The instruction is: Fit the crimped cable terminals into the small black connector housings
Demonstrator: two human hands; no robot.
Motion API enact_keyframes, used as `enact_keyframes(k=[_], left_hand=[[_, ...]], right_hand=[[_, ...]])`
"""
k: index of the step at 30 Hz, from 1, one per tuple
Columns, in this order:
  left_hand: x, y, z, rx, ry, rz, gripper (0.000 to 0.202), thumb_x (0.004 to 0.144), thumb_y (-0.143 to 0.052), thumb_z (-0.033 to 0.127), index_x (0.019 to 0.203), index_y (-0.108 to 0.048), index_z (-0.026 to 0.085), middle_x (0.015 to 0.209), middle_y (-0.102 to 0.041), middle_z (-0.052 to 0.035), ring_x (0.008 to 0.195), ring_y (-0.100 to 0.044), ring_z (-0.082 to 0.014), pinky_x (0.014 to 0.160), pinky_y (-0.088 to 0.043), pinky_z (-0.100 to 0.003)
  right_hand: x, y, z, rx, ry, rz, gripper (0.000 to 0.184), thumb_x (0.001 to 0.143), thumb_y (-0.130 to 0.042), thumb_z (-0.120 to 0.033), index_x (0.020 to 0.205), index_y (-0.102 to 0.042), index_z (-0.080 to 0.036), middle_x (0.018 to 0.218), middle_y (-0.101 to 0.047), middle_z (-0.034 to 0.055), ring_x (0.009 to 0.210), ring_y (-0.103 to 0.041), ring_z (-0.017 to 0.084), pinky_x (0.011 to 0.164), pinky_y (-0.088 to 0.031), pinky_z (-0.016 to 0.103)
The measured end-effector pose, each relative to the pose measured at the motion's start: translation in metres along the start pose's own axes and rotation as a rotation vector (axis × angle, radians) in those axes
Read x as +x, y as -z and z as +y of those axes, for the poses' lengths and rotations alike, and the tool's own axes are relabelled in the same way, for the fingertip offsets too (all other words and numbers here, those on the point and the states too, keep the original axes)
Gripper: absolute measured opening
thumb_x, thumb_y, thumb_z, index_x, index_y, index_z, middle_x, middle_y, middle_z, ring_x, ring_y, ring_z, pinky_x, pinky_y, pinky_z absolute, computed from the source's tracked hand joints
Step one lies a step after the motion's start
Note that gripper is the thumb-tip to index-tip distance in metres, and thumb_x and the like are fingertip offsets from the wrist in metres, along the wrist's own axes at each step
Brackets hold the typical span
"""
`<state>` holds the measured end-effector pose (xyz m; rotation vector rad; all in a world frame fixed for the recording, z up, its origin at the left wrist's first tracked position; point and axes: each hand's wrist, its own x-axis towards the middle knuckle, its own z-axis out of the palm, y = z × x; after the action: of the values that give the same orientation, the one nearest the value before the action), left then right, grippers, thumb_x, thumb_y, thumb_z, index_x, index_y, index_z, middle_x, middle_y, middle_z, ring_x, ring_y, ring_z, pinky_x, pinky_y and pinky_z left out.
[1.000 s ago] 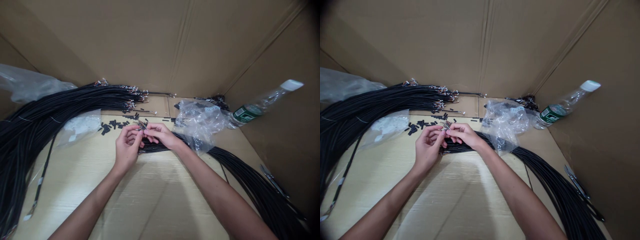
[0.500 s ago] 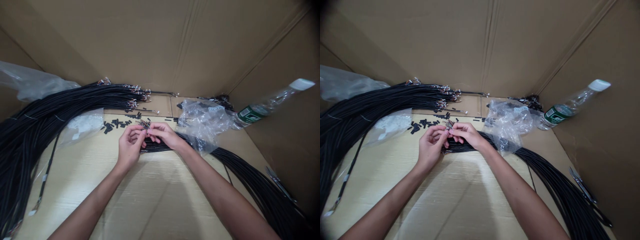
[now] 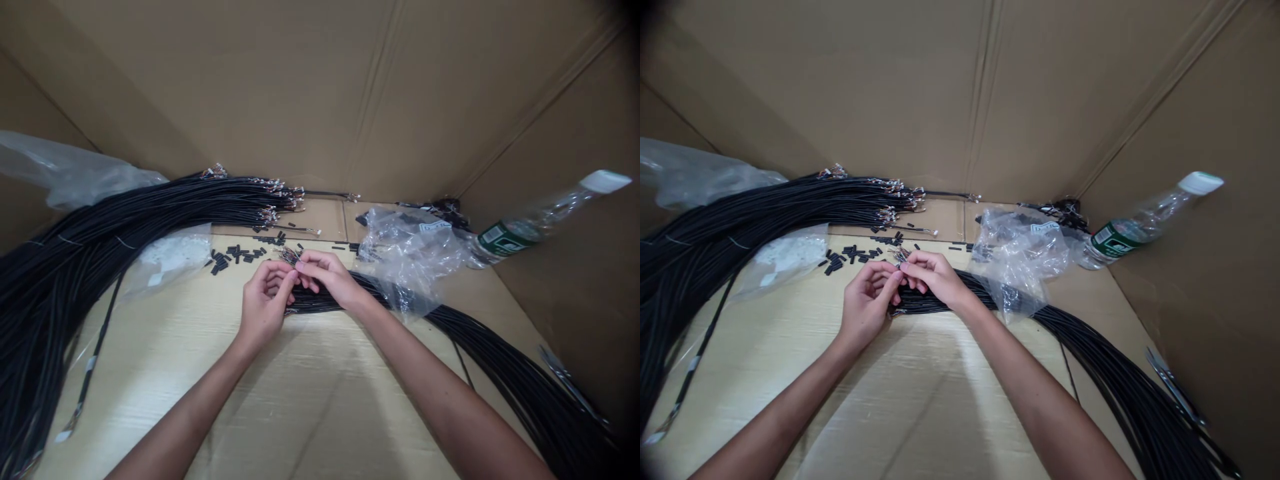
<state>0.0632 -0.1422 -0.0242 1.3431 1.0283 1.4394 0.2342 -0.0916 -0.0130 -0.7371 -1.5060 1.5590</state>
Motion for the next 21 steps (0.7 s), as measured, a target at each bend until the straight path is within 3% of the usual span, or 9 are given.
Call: enact_keyframes(k=[11, 21], left_hand=[[0.0, 0.002, -0.001, -0.033, 0.014, -0.049, 0.021, 0.098, -0.075, 0.036, 0.106, -0.065, 0.02, 0.088, -0.069, -0.0025, 0.066, -0.066, -0.0117, 0.058, -0.055, -0.022], [-0.003, 0.001, 0.007, -0.012, -0.014, -0.096, 0.018, 0.1, -0.072, 0.036, 0.104, -0.065, 0.021, 0.089, -0.068, -0.0023, 0.07, -0.066, -0.0123, 0.061, -0.058, -0.023]], right_hand=[[-0.001, 0.001, -0.019, -0.054, -0.012, -0.061, 0.036, 0.09, -0.079, -0.049, 0.087, -0.063, -0.017, 0.077, -0.059, -0.0012, 0.061, -0.052, 0.01, 0.057, -0.041, 0.024], [-0.007, 0.008, -0.032, -0.224, 0.062, -0.124, 0.033, 0.098, -0.072, -0.046, 0.085, -0.062, -0.018, 0.073, -0.059, -0.0014, 0.062, -0.057, 0.011, 0.06, -0.046, 0.025]])
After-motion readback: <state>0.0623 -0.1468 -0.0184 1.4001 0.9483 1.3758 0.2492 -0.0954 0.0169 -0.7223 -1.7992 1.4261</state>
